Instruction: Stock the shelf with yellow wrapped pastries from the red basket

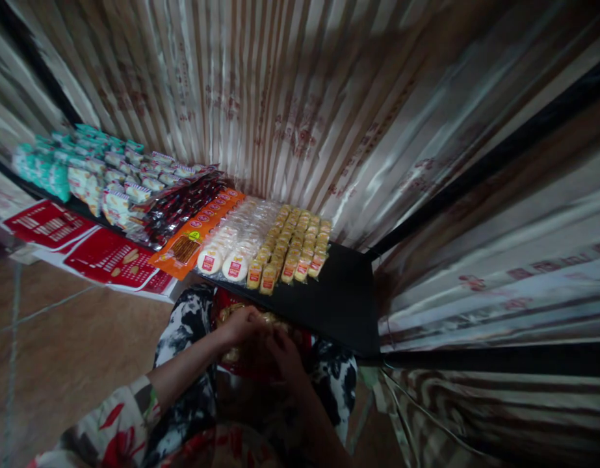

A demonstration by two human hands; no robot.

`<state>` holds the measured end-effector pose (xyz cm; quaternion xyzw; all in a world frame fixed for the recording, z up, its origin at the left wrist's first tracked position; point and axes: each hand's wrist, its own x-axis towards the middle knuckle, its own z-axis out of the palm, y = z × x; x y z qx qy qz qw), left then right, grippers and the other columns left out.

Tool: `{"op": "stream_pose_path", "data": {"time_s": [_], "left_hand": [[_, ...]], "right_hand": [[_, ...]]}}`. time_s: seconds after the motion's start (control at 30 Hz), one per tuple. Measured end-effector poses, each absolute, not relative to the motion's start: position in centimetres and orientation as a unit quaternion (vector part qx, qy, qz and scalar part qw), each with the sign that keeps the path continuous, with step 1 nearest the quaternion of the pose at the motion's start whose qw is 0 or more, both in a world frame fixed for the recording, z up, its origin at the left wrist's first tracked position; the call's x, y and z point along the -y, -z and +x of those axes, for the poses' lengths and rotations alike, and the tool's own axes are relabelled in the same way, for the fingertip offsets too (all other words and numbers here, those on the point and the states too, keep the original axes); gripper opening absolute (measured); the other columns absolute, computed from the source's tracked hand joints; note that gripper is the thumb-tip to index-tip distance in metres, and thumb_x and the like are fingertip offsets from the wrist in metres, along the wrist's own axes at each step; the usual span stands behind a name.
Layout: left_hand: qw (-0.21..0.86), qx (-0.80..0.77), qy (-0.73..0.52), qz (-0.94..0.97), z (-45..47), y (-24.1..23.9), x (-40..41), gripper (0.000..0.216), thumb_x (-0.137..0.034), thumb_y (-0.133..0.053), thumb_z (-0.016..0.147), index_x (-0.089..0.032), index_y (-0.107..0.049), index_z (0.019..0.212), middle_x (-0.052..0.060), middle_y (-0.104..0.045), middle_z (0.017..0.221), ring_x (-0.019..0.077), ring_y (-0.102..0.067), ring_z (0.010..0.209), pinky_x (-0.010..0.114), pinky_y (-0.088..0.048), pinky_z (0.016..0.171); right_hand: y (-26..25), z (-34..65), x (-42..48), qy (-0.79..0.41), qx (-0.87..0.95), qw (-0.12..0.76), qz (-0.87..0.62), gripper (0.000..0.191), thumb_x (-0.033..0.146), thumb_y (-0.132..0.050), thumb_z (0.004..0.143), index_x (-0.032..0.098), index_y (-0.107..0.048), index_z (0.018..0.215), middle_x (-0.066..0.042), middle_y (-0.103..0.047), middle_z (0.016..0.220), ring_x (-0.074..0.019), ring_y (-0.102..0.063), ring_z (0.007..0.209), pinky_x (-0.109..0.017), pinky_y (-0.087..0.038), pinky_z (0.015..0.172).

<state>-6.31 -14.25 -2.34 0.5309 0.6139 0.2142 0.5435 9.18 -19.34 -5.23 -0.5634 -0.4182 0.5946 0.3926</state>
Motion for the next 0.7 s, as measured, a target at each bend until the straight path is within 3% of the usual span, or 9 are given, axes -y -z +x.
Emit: {"op": "stream_pose_path", "data": {"time_s": [0.2, 0.33, 0.5, 0.7], "left_hand": [[0.732, -0.514, -0.329, 0.303, -5.0, 0.2, 14.2, 0.033, -0.043, -0.068, 0.063, -0.014, -0.053, 0.07, 0.001, -0.063, 0.064, 0.0124, -0.059, 0.061, 0.025, -0.047, 0.063], [0.753, -0.489, -0.358, 0.256, -4.1, -0.3, 13.9, 0.03, -0.039, -0.067, 0.068, -0.013, -0.055, 0.076, 0.005, -0.066, 0.069, 0.0132, -0.063, 0.062, 0.024, -0.048, 0.062], [0.765, -0.457, -0.39, 0.231, -2.8, -0.6, 13.8, 0.023, -0.03, -0.062, 0.077, -0.014, -0.056, 0.092, 0.007, -0.067, 0.089, 0.0127, -0.065, 0.063, 0.019, -0.045, 0.054], [0.793, -0.382, -0.419, 0.222, -2.2, -1.2, 14.1, 0.035, -0.025, -0.068, 0.073, -0.015, -0.057, 0.105, 0.008, -0.064, 0.1, 0.0132, -0.064, 0.079, 0.02, -0.046, 0.067]], "right_hand": [[2.3, 10.7, 19.2, -0.574, 0.385, 0.443, -0.571, 0.046, 0.05, -0.066, 0.065, 0.023, -0.065, 0.102, -0.005, -0.065, 0.109, -0.0249, -0.057, 0.104, -0.036, -0.046, 0.089], [0.6, 11.4, 18.8, -0.592, 0.315, 0.51, -0.538, 0.044, 0.048, -0.069, 0.062, 0.022, -0.067, 0.097, -0.006, -0.065, 0.107, -0.0247, -0.057, 0.103, -0.035, -0.048, 0.086], [-0.1, 11.9, 18.1, -0.67, 0.201, 0.532, -0.478, 0.039, 0.041, -0.071, 0.064, 0.02, -0.065, 0.096, -0.005, -0.069, 0.093, -0.0224, -0.065, 0.084, -0.035, -0.051, 0.073], [-1.1, 13.3, 17.7, -0.678, 0.182, 0.557, -0.444, 0.032, 0.04, -0.07, 0.067, 0.022, -0.067, 0.094, -0.004, -0.069, 0.093, -0.0195, -0.065, 0.083, -0.031, -0.052, 0.073]]}}
